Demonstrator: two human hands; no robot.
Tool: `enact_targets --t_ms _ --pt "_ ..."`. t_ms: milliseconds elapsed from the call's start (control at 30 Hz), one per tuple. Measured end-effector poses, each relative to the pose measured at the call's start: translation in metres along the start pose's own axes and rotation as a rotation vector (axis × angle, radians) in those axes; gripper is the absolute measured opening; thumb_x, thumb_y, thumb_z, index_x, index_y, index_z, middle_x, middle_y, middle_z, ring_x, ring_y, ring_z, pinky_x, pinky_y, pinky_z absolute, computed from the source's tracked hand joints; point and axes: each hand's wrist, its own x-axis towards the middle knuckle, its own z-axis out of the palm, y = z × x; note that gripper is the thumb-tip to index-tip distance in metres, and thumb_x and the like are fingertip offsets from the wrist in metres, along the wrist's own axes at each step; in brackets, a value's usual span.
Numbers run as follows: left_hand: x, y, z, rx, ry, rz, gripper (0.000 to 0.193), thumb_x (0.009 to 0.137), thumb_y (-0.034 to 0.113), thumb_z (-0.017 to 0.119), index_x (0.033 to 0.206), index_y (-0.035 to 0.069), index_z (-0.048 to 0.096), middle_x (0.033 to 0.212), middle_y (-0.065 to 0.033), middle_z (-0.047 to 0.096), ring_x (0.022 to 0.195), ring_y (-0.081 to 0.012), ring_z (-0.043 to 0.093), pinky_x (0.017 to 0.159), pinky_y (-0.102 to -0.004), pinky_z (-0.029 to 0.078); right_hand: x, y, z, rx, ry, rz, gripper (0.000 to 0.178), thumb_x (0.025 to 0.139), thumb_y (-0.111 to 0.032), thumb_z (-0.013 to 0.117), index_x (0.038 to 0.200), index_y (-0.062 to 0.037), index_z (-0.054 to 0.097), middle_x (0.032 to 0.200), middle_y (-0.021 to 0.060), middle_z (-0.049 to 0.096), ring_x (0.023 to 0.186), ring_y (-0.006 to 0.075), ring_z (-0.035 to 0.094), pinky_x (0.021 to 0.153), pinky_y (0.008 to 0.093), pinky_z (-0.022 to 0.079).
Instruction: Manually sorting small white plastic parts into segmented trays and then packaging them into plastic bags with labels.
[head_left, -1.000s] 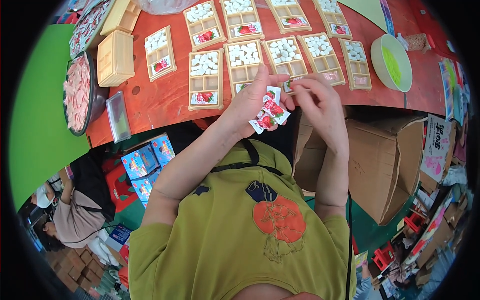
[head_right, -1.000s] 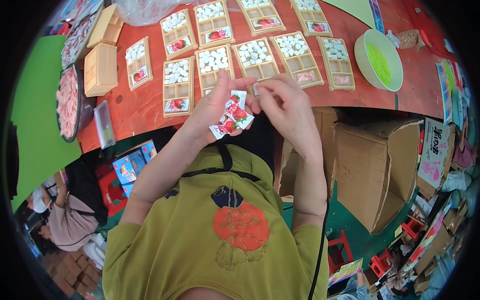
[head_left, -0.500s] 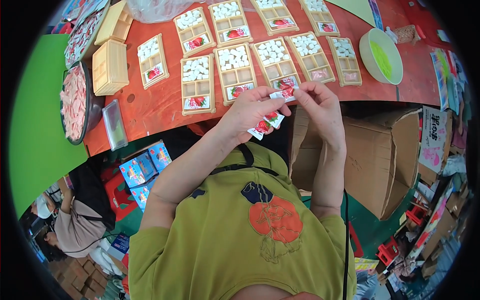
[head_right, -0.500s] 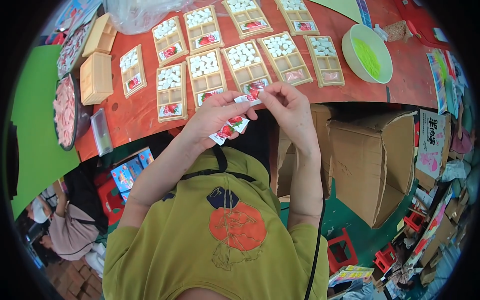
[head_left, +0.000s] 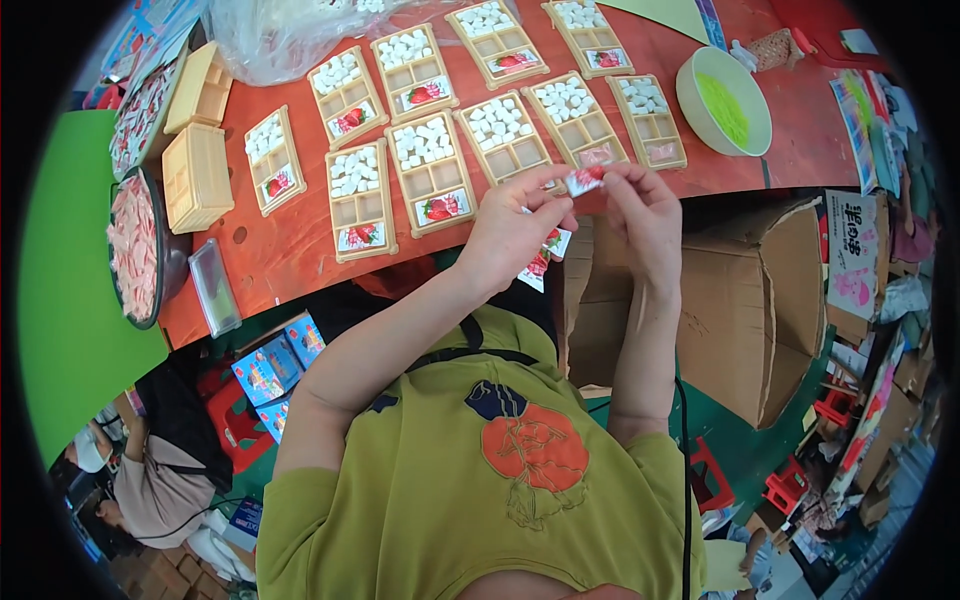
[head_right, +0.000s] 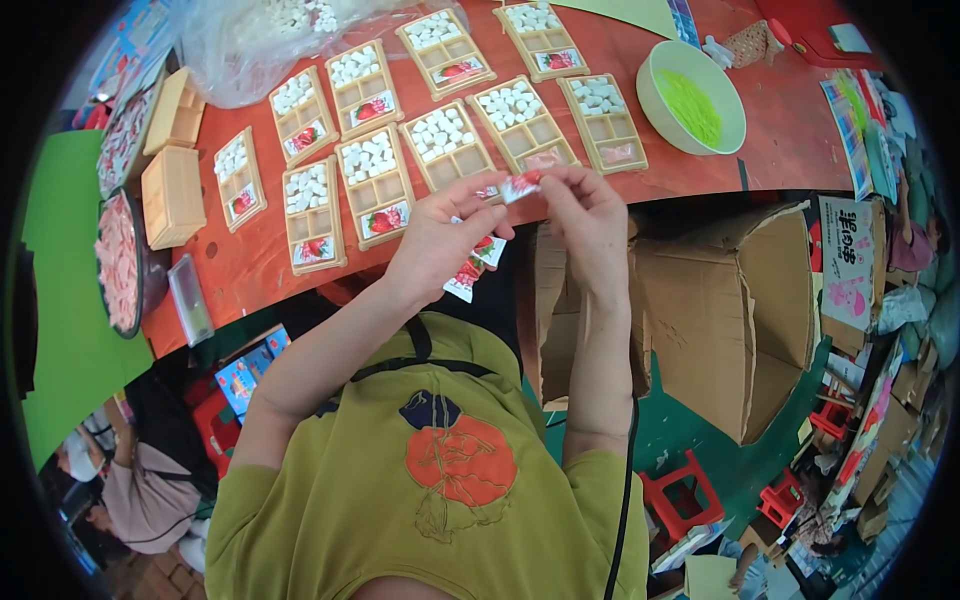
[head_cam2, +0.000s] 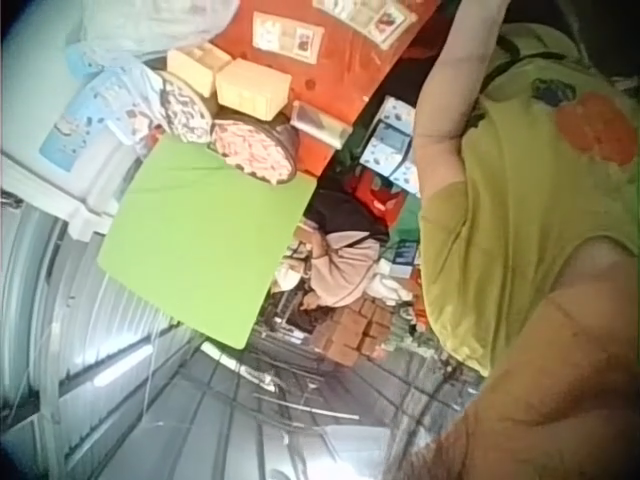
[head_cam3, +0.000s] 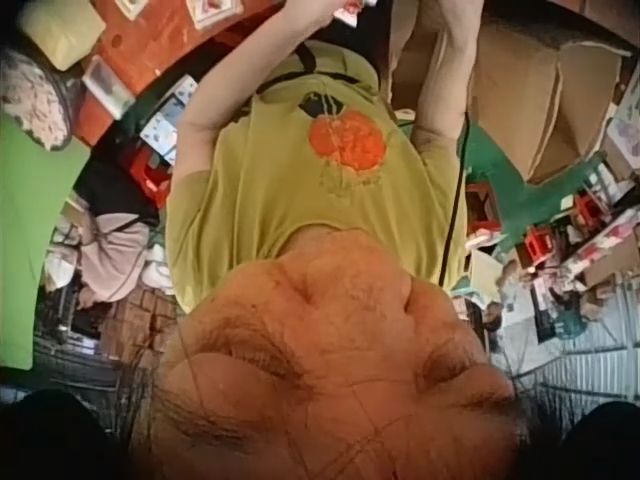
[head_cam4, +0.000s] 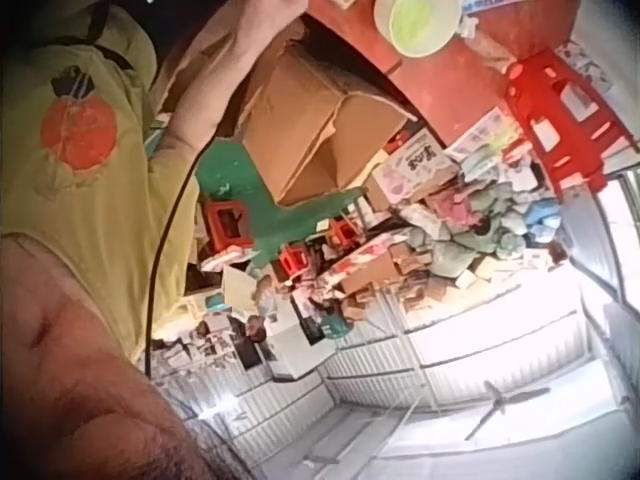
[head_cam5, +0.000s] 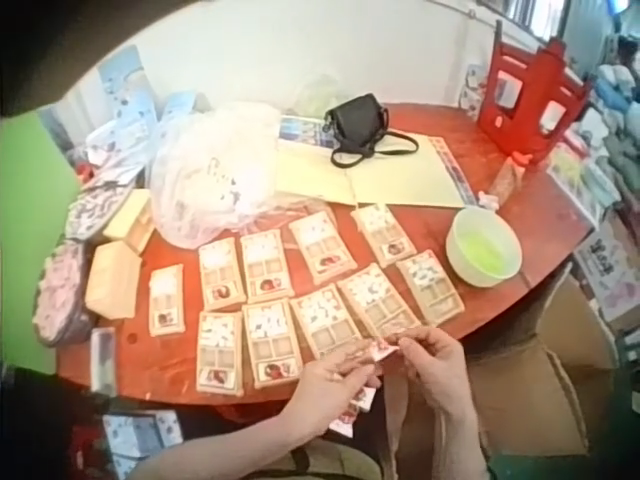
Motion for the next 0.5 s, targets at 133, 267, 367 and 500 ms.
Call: enact_targets --t_ms 133,267,367,500 --pt "0.000 0.014 -0.007 -0.088 0.042 -0.162 0.029 0.101 0.011 0.059 0.128 -0.001 0.059 0.090 -0.0082 0.069 0.075 -0.0115 0.065 0.056 -0.0249 0.052 0.031 -0.004 -0.008 -0.207 0.089 -0.094 0.016 0.096 -0.011 0.067 0.109 -0.0014 0.068 0.081 -0.0042 0.060 0.061 -0.0005 0.044 0.051 0.0171 0.031" --pt "0.001 0.023 -0.026 -0.271 0.039 -0.192 0.023 0.102 0.018 0.061 0.118 0.001 0.062 0.089 -0.0075 0.068 0.069 -0.0114 0.064 0.050 -0.0249 0.050 0.042 0.007 -0.012 -0.611 0.039 -0.305 0.017 0.095 -0.012 0.067 0.107 -0.0012 0.070 0.086 -0.0017 0.061 0.074 0.0049 0.054 0.062 0.0226 0.045" --pt "0.005 0.027 -0.034 -0.335 0.023 -0.146 0.023 0.103 0.018 0.057 0.117 0.000 0.060 0.088 -0.0084 0.068 0.062 -0.0128 0.062 0.046 -0.0261 0.047 0.036 0.012 -0.006 -0.792 0.106 -0.497 0.016 0.093 -0.009 0.066 0.107 -0.0034 0.071 0.100 0.0045 0.062 0.079 0.0131 0.059 0.069 0.0281 0.051" --pt "0.009 0.025 -0.034 -0.362 0.042 -0.150 0.026 0.104 0.018 0.055 0.123 0.000 0.056 0.088 -0.0097 0.067 0.063 -0.0141 0.062 0.047 -0.0272 0.049 0.025 0.012 0.003 -1.154 0.091 -0.596 0.020 0.092 -0.005 0.064 0.111 -0.0068 0.070 0.114 0.0094 0.058 0.085 0.0203 0.062 0.072 0.0310 0.052"
